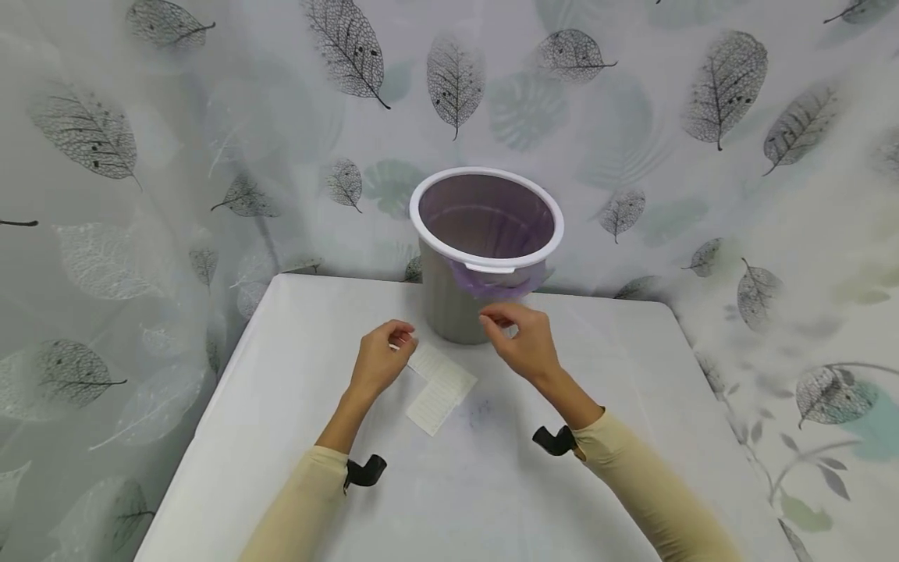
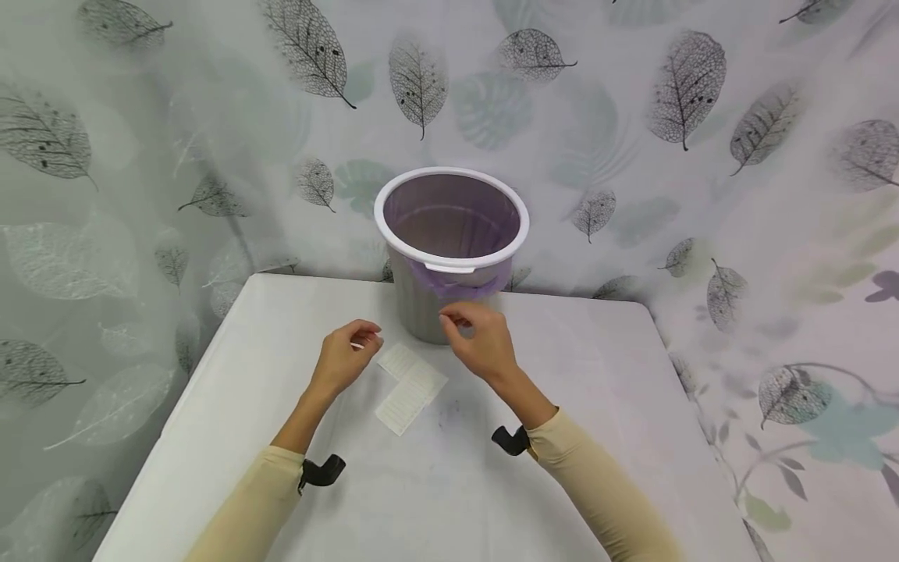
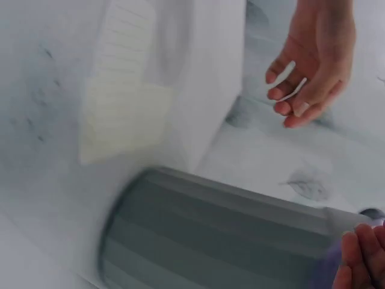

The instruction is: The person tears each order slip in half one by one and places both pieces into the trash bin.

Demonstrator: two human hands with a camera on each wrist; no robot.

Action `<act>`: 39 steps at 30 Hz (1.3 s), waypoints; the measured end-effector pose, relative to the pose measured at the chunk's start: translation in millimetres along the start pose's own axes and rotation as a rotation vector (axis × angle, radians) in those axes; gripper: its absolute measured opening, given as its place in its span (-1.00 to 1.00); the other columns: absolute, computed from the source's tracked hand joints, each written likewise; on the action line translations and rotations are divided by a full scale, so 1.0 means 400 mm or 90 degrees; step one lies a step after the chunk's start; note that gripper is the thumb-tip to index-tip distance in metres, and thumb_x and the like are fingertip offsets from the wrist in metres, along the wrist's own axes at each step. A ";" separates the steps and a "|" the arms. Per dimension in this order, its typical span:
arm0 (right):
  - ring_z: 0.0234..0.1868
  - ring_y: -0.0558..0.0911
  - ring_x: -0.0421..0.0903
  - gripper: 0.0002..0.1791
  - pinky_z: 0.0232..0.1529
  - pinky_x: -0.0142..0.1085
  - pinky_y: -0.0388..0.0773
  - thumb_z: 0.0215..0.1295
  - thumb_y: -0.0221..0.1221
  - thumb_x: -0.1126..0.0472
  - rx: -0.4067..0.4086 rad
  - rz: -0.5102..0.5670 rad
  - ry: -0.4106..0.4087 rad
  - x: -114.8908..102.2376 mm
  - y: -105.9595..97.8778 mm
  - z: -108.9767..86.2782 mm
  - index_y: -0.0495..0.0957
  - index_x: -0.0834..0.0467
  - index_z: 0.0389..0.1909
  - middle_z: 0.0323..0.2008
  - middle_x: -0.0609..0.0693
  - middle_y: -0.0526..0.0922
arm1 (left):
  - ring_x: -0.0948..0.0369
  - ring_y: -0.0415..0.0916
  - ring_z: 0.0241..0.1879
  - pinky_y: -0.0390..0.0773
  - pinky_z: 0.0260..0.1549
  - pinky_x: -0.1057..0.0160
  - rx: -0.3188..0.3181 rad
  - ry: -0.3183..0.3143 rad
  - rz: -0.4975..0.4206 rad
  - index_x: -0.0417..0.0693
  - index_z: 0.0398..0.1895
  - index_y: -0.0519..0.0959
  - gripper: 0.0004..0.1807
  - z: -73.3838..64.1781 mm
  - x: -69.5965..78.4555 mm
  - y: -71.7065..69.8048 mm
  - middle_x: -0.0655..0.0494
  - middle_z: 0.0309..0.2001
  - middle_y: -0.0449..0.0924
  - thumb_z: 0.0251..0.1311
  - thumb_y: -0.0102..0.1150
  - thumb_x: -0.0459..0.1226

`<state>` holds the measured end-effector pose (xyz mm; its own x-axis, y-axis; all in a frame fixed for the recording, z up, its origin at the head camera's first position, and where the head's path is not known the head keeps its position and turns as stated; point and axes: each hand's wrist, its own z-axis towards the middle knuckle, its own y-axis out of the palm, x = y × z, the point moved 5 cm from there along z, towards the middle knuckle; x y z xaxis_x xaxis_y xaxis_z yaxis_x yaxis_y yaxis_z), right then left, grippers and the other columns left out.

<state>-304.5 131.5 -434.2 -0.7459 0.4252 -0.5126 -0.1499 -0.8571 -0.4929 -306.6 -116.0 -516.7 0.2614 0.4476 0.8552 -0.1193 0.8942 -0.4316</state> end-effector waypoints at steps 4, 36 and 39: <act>-0.34 0.72 -0.10 -0.92 -0.30 -0.17 0.68 0.30 0.35 0.37 -0.071 0.007 0.071 0.042 0.064 -0.043 0.77 0.27 -0.23 -0.34 -0.02 0.77 | 0.12 0.63 -0.29 0.63 -0.28 0.14 -0.019 -0.039 0.015 -0.23 -0.13 0.71 -0.84 -0.037 -0.033 0.026 0.05 -0.32 0.67 0.24 0.35 -0.39; -0.48 0.60 -0.17 -0.91 -0.43 -0.37 0.51 0.17 0.40 0.35 -0.400 0.001 0.438 0.296 0.290 -0.131 0.74 0.31 -0.33 -0.52 -0.05 0.68 | 0.21 0.61 -0.59 0.61 -0.55 0.27 -0.068 -0.315 0.009 -0.40 -0.24 0.68 -0.81 -0.211 -0.184 0.082 0.07 -0.56 0.66 0.20 0.38 -0.38; -0.49 0.59 -0.17 -0.93 -0.44 -0.37 0.50 0.18 0.40 0.37 -0.413 -0.004 0.463 0.303 0.303 -0.131 0.74 0.31 -0.34 -0.53 -0.03 0.68 | 0.21 0.60 -0.63 0.59 -0.58 0.29 -0.062 -0.318 0.009 -0.38 -0.30 0.69 -0.86 -0.210 -0.184 0.082 0.08 -0.62 0.63 0.17 0.38 -0.41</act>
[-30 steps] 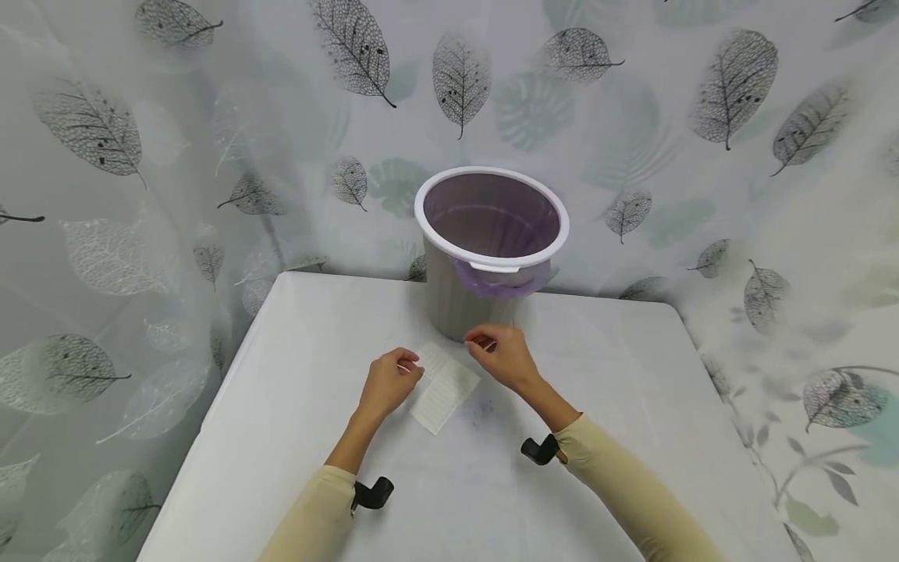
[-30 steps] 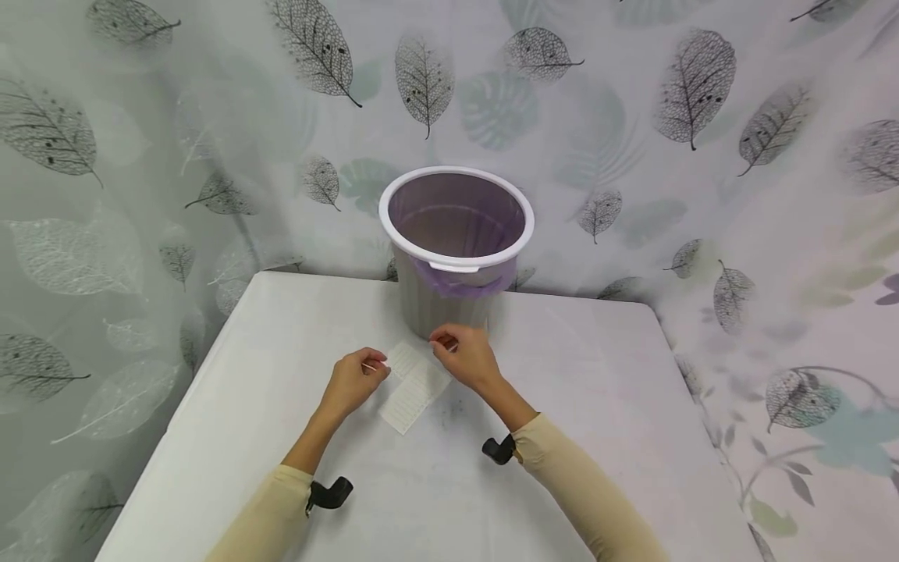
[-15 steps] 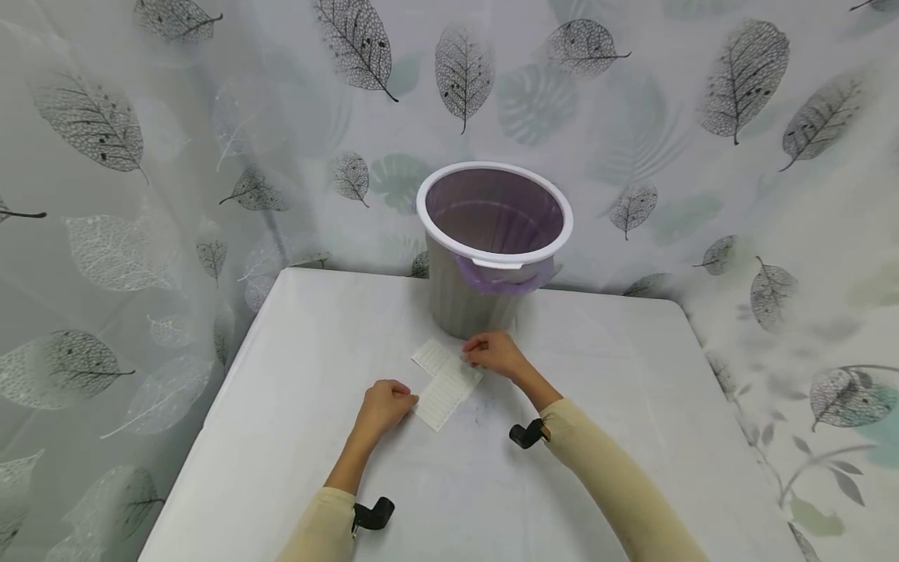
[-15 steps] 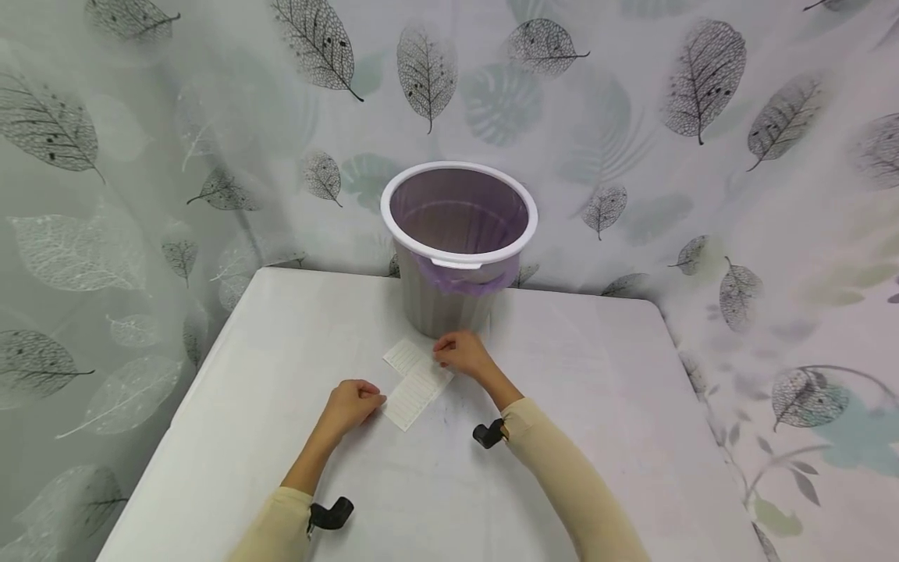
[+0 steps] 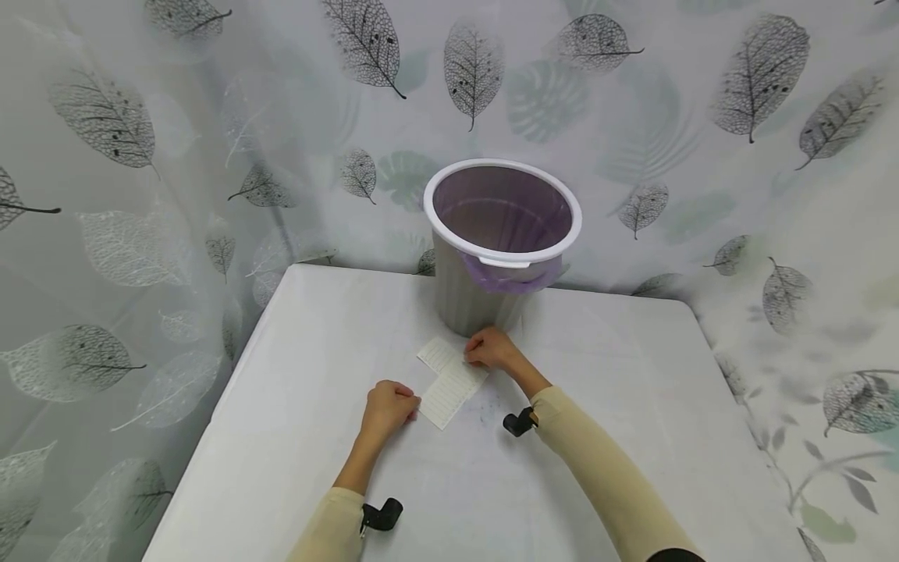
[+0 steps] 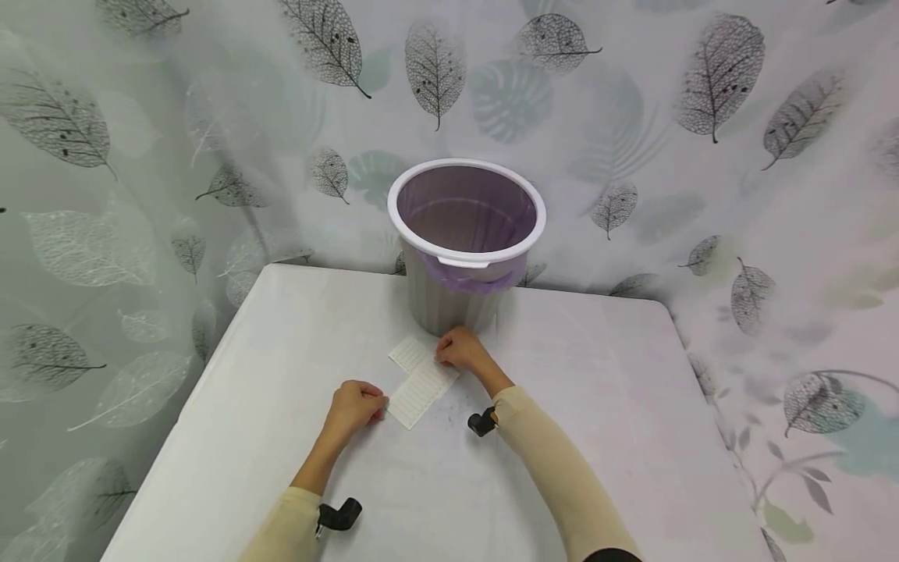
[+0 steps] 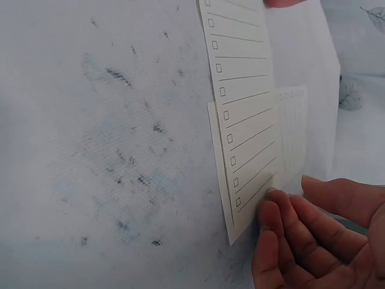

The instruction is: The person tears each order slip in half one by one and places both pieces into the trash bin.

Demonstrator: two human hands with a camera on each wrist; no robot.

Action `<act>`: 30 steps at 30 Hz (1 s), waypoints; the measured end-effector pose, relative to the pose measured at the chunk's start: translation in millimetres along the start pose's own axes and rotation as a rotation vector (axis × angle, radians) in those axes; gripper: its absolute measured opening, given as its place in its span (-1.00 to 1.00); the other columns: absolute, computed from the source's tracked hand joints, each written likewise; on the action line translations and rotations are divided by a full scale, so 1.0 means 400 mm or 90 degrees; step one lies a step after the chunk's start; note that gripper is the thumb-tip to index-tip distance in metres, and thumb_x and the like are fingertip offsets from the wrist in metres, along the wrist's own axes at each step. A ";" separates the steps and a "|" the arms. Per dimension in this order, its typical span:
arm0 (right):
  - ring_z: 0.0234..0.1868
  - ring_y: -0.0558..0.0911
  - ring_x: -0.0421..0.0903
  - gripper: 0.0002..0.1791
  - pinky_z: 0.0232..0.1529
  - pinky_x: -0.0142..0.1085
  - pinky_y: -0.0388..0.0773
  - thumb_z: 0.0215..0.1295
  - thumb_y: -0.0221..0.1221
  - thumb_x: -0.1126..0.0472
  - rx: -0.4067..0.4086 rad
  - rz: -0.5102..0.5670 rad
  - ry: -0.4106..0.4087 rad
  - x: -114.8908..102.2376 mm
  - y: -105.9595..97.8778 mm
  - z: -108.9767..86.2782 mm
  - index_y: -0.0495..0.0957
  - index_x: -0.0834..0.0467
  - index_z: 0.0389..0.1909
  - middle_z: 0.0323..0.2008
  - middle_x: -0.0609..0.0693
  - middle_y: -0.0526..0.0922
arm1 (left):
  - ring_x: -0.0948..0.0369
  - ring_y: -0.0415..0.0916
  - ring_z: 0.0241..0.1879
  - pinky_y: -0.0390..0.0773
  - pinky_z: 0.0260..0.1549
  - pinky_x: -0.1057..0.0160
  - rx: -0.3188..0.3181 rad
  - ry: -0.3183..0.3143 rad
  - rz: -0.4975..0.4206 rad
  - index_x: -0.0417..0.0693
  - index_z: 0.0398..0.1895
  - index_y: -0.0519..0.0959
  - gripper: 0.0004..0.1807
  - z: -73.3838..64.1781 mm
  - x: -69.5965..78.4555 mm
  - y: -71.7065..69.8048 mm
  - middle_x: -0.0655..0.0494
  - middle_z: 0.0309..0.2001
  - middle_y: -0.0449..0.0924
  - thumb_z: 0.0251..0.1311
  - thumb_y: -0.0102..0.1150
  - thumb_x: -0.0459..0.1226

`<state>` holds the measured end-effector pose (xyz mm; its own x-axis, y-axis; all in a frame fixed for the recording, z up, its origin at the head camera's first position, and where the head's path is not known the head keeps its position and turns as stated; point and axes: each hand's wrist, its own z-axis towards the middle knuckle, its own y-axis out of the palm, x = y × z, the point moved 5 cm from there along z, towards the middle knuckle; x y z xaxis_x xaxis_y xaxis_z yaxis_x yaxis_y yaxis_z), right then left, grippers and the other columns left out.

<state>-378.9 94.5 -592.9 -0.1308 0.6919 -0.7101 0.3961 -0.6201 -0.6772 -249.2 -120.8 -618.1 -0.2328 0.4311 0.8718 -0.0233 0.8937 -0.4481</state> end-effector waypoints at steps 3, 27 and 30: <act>-0.49 0.62 -0.16 -0.94 -0.44 -0.37 0.52 0.18 0.41 0.39 -0.008 0.003 0.024 0.006 0.006 0.006 0.73 0.32 -0.35 -0.53 -0.02 0.69 | 0.21 0.59 -0.63 0.58 -0.57 0.26 0.005 0.006 0.014 -0.34 -0.35 0.71 -0.88 0.000 0.002 0.005 0.11 -0.66 0.61 0.11 0.40 -0.40; -0.45 0.63 -0.12 -0.94 -0.42 -0.32 0.57 0.17 0.43 0.37 -0.040 0.010 0.046 0.003 0.029 0.009 0.73 0.28 -0.37 -0.48 0.01 0.70 | 0.14 0.56 -0.47 0.52 -0.51 0.10 0.024 -0.025 0.155 -0.11 -0.38 0.75 -0.74 0.005 0.002 0.033 0.12 -0.42 0.67 -0.13 0.66 -0.27; -0.47 0.61 -0.15 -0.93 -0.44 -0.37 0.54 0.17 0.44 0.37 -0.037 0.008 0.047 0.003 0.031 0.007 0.73 0.28 -0.38 -0.50 -0.02 0.69 | 0.14 0.56 -0.48 0.52 -0.52 0.10 0.025 -0.022 0.165 -0.09 -0.41 0.74 -0.79 0.004 -0.001 0.034 0.14 -0.44 0.67 -0.09 0.62 -0.29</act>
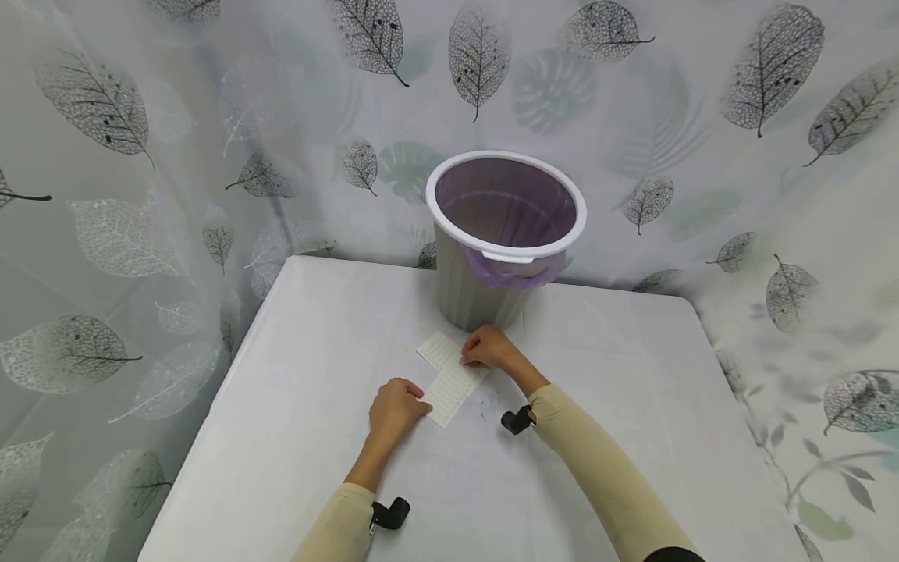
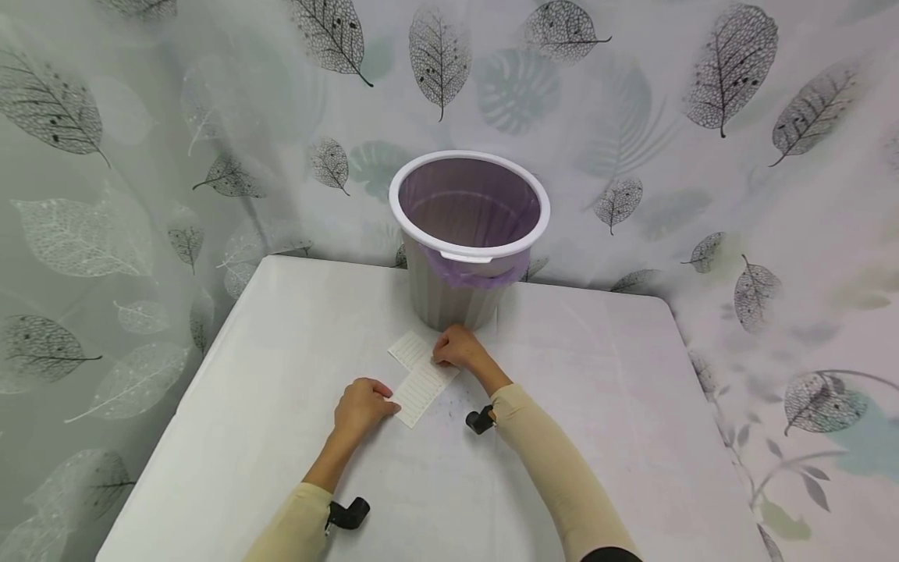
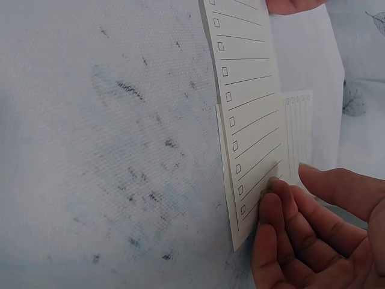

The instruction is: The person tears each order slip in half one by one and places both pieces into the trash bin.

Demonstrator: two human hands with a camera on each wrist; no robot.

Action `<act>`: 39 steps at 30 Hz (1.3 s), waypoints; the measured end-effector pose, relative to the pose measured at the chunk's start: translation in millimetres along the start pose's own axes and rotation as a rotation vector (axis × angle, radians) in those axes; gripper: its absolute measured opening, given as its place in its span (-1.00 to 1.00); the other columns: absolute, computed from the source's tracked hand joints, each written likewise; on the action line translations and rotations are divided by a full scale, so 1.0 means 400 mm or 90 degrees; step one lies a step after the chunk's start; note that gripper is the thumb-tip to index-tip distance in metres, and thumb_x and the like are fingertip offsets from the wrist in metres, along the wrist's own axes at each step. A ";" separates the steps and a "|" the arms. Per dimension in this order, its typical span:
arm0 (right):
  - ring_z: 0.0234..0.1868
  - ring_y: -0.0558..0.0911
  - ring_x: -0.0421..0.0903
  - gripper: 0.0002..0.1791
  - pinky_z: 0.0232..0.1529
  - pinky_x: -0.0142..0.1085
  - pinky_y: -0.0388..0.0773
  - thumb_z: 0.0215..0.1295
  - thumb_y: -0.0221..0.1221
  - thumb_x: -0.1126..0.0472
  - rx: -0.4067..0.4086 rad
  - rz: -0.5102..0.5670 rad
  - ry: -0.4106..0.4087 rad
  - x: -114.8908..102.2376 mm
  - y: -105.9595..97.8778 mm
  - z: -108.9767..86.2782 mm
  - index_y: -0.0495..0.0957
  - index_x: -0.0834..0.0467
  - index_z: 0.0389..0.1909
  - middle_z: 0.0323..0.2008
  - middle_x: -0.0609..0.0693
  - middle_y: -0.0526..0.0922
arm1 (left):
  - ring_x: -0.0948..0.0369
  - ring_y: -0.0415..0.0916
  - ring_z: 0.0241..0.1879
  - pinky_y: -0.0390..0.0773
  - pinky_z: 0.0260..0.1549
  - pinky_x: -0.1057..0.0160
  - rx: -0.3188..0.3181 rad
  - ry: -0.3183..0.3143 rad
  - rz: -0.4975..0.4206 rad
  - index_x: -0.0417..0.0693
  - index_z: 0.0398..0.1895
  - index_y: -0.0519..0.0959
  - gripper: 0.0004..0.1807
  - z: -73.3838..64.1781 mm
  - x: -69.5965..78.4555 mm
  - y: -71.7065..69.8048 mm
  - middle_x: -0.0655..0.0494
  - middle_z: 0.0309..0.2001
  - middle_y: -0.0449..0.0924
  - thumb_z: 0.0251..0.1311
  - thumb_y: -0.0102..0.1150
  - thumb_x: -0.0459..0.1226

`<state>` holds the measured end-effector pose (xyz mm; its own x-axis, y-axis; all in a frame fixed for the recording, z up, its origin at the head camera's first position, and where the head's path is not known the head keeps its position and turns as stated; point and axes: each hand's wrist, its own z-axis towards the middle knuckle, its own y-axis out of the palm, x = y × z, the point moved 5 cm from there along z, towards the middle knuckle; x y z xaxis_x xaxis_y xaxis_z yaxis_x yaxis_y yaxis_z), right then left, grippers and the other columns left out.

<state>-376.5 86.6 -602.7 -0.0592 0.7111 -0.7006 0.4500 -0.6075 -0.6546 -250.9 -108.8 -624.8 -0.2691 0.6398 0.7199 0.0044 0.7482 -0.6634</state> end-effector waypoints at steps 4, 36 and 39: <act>-0.49 0.58 -0.17 -0.92 -0.46 -0.39 0.50 0.17 0.44 0.35 0.004 -0.007 -0.009 -0.002 -0.007 -0.004 0.72 0.26 -0.38 -0.52 -0.05 0.66 | 0.15 0.55 -0.50 0.51 -0.54 0.11 -0.002 0.012 -0.012 -0.06 -0.48 0.73 -0.89 0.002 0.001 -0.004 0.14 -0.48 0.65 0.03 0.53 -0.29; -0.24 0.64 -0.17 -0.87 -0.15 -0.22 0.56 0.25 0.48 0.12 -0.064 -0.005 -0.325 -0.102 -0.098 -0.086 0.80 0.09 -0.27 -0.29 -0.19 0.75 | 0.15 0.48 -0.47 0.47 -0.41 0.17 -0.181 0.104 -0.209 -0.16 -0.37 0.73 -0.94 0.057 0.114 -0.122 0.07 -0.47 0.64 0.21 0.42 -0.34; -0.22 0.67 -0.16 -0.86 -0.14 -0.22 0.59 0.25 0.48 0.14 -0.054 -0.001 -0.349 -0.118 -0.107 -0.094 0.81 0.11 -0.24 -0.27 -0.18 0.76 | 0.13 0.50 -0.43 0.46 -0.40 0.20 -0.189 0.129 -0.192 -0.14 -0.36 0.73 -0.94 0.060 0.139 -0.143 0.07 -0.45 0.65 0.22 0.41 -0.32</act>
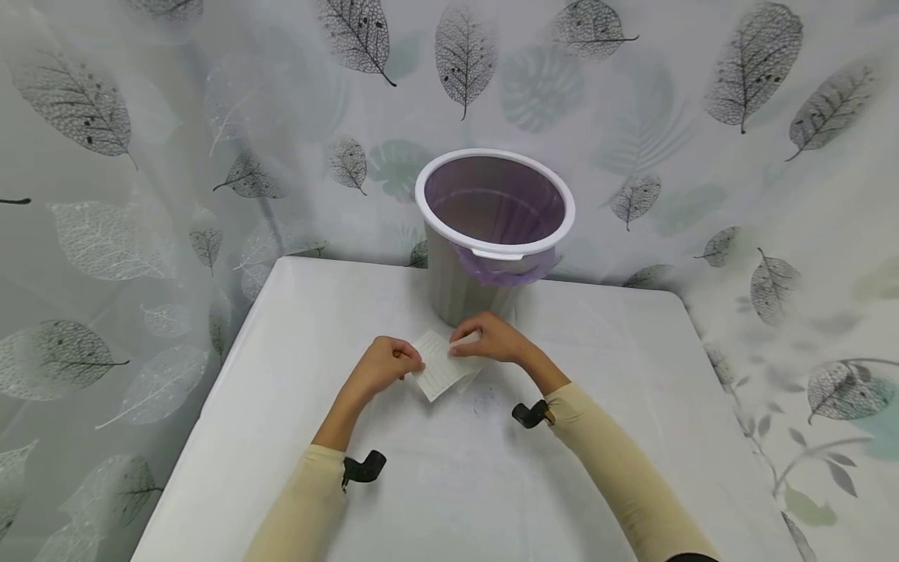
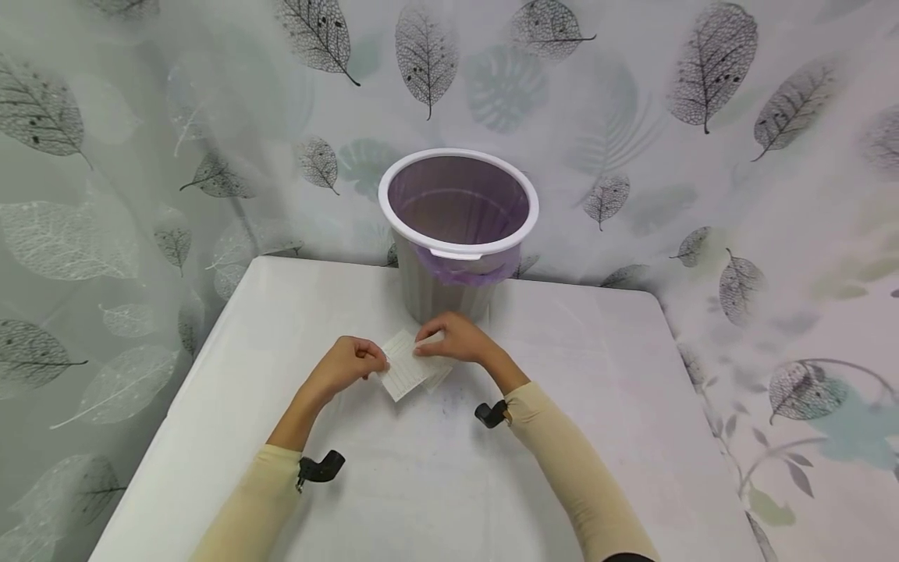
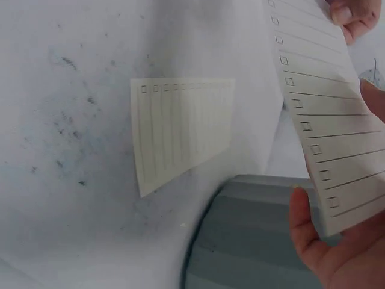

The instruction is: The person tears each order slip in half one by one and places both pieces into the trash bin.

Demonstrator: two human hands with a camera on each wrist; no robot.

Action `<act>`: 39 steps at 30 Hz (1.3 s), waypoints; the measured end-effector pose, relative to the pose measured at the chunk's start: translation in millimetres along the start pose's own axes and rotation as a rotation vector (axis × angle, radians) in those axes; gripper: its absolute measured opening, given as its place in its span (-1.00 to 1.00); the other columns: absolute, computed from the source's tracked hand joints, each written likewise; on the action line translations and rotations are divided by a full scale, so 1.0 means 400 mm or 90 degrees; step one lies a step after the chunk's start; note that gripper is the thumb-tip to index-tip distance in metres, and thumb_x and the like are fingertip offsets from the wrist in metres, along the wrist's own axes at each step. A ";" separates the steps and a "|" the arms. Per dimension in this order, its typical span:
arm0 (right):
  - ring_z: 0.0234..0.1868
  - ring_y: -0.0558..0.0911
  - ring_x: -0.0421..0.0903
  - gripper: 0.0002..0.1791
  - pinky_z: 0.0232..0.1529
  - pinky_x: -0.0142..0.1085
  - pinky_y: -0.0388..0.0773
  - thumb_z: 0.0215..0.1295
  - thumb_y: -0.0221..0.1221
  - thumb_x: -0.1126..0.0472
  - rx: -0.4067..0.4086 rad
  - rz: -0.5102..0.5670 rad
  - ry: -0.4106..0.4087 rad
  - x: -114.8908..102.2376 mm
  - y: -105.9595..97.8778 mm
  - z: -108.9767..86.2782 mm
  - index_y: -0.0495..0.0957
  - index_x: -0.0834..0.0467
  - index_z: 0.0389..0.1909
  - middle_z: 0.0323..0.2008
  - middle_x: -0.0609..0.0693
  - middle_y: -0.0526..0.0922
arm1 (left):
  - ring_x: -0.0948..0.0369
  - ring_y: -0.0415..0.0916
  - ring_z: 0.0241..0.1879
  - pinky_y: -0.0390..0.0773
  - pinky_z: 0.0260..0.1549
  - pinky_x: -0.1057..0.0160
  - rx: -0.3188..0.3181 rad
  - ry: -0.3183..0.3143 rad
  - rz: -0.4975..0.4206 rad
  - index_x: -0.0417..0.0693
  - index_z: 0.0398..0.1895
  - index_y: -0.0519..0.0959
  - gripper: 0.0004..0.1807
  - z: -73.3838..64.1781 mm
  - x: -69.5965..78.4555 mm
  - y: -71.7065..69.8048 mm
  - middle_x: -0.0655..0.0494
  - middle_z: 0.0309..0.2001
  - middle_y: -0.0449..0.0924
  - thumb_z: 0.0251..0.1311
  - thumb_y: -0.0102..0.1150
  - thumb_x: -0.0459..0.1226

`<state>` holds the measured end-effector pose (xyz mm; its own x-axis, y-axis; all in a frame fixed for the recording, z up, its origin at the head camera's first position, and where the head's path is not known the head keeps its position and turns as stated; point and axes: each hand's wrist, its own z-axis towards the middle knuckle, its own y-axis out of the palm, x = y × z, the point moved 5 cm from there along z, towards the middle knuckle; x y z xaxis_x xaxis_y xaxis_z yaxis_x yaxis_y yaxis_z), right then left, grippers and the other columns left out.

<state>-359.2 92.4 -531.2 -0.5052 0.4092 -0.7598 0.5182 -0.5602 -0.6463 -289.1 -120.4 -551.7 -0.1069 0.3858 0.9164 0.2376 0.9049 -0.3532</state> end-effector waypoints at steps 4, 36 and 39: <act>-0.24 0.69 -0.17 -0.88 -0.17 -0.20 0.60 0.27 0.47 0.15 0.031 0.001 -0.028 -0.025 -0.012 -0.001 0.83 0.10 -0.23 -0.29 -0.21 0.77 | 0.17 0.48 -0.45 0.46 -0.42 0.21 -0.012 0.033 0.024 -0.13 -0.36 0.72 -0.94 0.002 0.039 -0.017 0.07 -0.46 0.64 0.23 0.40 -0.32; -0.18 0.72 -0.04 -0.89 -0.09 -0.03 0.61 0.25 0.43 0.41 0.227 0.035 -0.142 -0.204 -0.132 -0.068 0.81 0.20 -0.24 -0.27 -0.04 0.80 | 0.11 0.69 -0.21 0.65 -0.11 0.04 0.057 0.430 0.214 -0.15 -0.27 0.79 -0.96 -0.027 0.328 -0.019 0.11 -0.30 0.76 0.31 0.39 -0.38; -0.24 0.72 0.02 -0.89 -0.15 -0.04 0.62 0.19 0.43 0.49 0.243 -0.010 -0.174 -0.233 -0.137 -0.071 0.79 0.27 -0.28 -0.31 0.05 0.79 | 0.11 0.68 -0.21 0.65 -0.13 0.06 0.055 0.445 0.220 -0.16 -0.27 0.79 -0.96 -0.033 0.344 -0.018 0.11 -0.30 0.76 0.29 0.39 -0.39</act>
<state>-321.0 105.5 -427.0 -0.7008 0.2431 -0.6707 0.2444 -0.8015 -0.5458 -292.9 -76.3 -420.7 0.5990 0.4709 0.6477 0.0676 0.7761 -0.6269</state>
